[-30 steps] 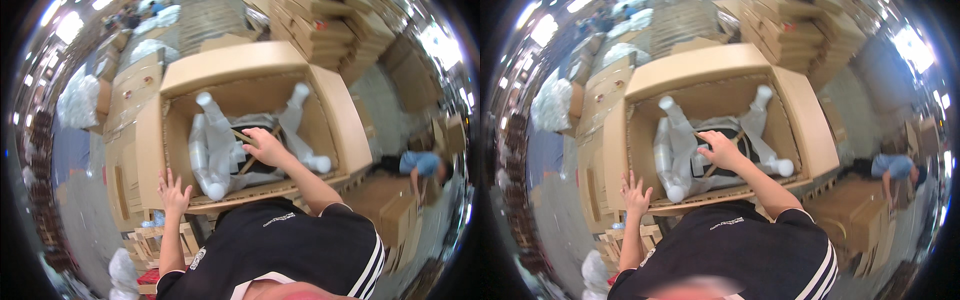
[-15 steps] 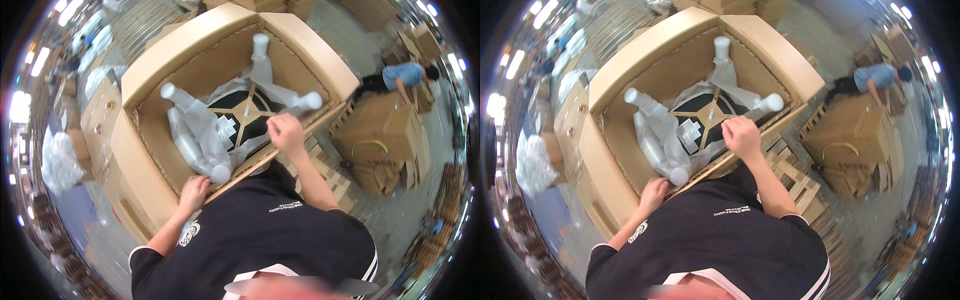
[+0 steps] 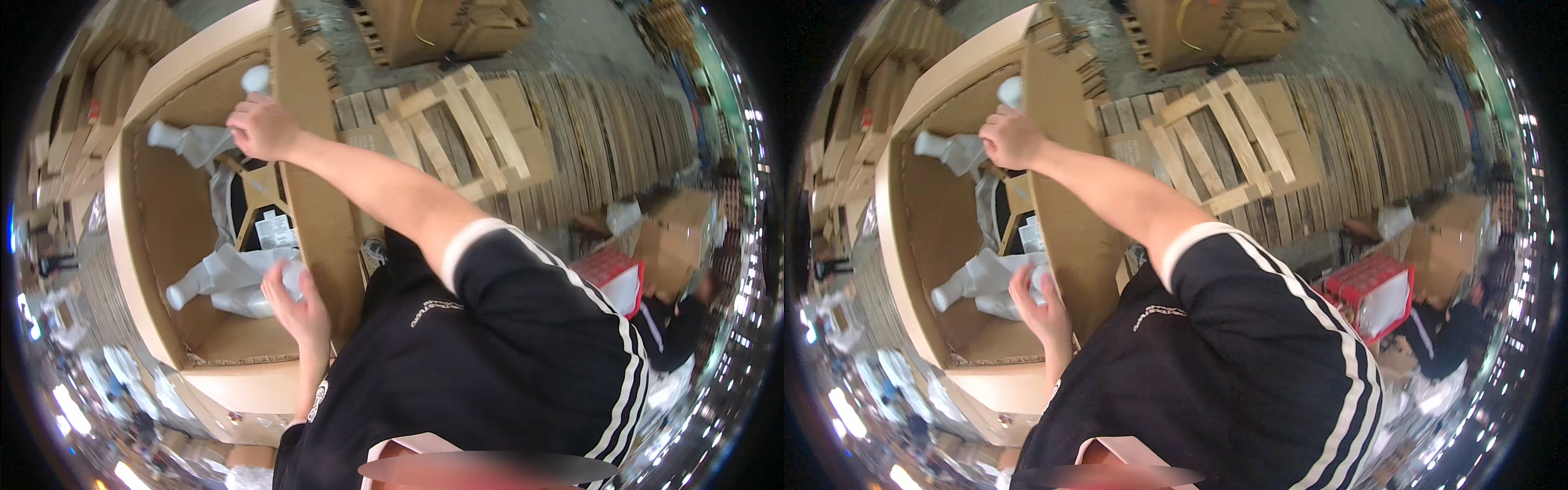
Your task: The person assembles a dining chair by inserting wooden slats into a cardboard box containing the chair frame and foam padding. They repeatedly pick up slats, position them inside the box, and adjust the components to fit.
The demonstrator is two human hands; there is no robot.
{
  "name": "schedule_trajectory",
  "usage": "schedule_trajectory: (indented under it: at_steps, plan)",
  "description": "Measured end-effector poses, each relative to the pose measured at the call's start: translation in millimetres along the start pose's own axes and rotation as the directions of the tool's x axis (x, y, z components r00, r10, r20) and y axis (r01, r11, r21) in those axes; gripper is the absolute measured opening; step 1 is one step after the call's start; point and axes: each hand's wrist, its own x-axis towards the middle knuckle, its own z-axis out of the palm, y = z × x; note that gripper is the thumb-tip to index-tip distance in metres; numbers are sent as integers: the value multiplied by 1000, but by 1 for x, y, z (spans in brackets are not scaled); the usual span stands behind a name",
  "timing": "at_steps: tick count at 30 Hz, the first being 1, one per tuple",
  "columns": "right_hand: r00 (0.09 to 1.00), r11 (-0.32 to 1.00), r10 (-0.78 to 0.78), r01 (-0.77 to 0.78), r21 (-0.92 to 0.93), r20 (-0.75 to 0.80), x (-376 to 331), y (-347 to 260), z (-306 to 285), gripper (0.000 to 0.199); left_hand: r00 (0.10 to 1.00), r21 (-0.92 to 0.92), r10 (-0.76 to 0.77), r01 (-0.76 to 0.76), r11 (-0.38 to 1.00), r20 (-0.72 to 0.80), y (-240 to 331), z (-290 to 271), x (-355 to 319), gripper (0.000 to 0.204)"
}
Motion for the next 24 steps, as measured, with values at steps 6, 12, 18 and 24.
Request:
schedule_trajectory:
  at_steps: [6, 12, 18, 24]
  plan:
    - [926, 936, 269, -317, -156, -265, -25, 6, -22, 39, 942, 358, -179, 69, 931, 285, 19, 74, 19, 97]
    - [839, 854, 520, -501, -143, 164, -240, 54, -128, 60, 949, 478, -187, 46, 877, 252, 6, 75, 10, 97]
    - [-424, -354, 902, -609, -709, -86, -611, 44, -404, 38, 944, 527, -249, 102, 844, 216, 22, 93, 14, 92]
    - [-774, -771, 633, -630, 94, 9, -799, 43, -676, 42, 965, 607, -251, 152, 780, 80, 42, 99, 8, 80]
